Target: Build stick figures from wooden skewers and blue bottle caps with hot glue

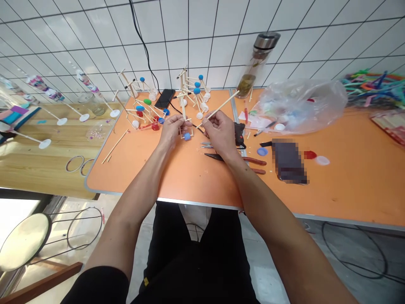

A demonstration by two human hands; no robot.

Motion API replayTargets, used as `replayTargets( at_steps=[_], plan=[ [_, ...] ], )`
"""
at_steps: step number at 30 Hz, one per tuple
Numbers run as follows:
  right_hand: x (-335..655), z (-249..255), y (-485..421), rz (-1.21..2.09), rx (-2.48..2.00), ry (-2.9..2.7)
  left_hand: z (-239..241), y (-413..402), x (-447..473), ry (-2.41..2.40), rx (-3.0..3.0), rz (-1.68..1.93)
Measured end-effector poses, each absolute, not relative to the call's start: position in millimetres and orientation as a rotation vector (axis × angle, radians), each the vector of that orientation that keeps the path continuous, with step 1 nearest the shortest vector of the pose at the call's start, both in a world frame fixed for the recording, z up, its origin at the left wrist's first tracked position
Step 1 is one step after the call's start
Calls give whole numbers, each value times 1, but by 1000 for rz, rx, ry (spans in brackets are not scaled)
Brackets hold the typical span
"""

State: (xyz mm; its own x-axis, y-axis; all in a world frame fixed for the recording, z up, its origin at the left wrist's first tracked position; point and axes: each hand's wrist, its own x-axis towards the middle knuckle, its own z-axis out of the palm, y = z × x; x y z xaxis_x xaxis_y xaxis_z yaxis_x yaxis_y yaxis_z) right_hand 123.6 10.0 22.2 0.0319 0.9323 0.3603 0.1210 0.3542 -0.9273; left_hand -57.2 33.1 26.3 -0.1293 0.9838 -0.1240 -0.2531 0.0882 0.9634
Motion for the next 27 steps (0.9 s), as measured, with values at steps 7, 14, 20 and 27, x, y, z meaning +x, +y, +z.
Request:
replayTargets(
  at_steps=[7,14,20,27],
  plan=[
    [123,23,9,799,-1034,-1352,21,38,-60,1144,846,1352],
    [125,21,15,912,-967,-1279,27,33,-58,1158,845,1348],
    [134,17,22,938,-972,-1274,27,34,-58,1156,846,1356],
    [133,24,22,1005,-980,-1160,23,36,-60,1142,851,1369]
  ],
)
